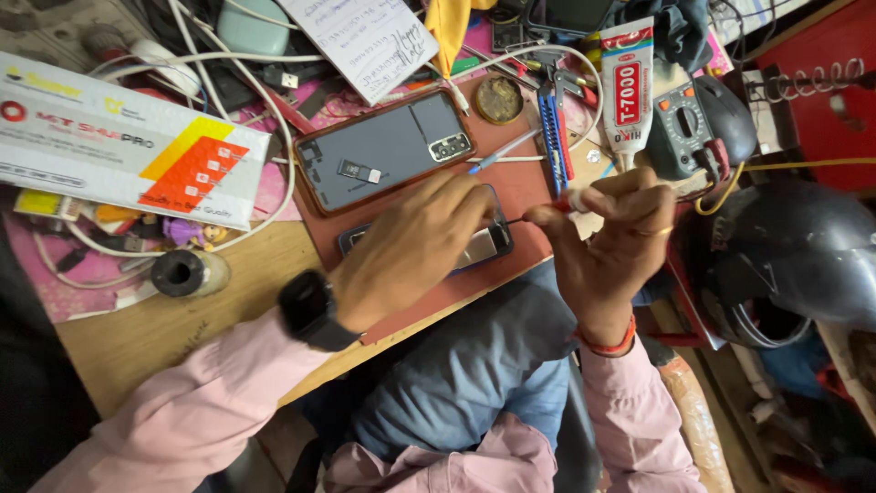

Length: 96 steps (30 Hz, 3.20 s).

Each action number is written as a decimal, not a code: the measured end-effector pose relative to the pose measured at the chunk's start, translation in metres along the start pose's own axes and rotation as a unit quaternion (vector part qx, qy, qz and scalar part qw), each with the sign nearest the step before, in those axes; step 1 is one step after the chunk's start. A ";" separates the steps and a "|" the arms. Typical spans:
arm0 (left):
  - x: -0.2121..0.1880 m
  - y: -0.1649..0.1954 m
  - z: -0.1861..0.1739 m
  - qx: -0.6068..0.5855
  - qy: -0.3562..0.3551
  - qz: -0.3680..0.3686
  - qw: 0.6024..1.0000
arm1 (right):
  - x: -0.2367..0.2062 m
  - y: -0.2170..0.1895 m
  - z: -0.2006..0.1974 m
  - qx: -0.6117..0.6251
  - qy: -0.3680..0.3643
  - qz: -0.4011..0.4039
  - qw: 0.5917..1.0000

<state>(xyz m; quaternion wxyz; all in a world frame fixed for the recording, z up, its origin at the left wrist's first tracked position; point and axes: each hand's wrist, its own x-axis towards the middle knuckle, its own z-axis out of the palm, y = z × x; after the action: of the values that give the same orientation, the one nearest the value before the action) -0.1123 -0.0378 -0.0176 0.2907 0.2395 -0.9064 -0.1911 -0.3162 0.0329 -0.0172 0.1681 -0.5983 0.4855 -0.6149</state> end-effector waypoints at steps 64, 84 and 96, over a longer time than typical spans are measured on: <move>0.014 0.008 0.000 0.109 -0.018 0.088 0.990 | -0.002 -0.012 -0.006 -0.078 -0.057 -0.054 0.994; 0.009 0.009 0.002 0.076 0.002 0.054 0.996 | 0.003 -0.010 -0.002 -0.101 -0.008 0.037 0.994; 0.008 0.006 0.003 0.048 0.011 0.057 0.997 | -0.002 -0.006 -0.009 -0.111 -0.072 -0.043 0.990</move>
<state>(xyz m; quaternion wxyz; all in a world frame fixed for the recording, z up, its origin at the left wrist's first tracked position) -0.1214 -0.0367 -0.0138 0.2995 0.2032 -0.9234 -0.1275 -0.3214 0.0406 -0.0120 0.1085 -0.6763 0.5107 -0.5197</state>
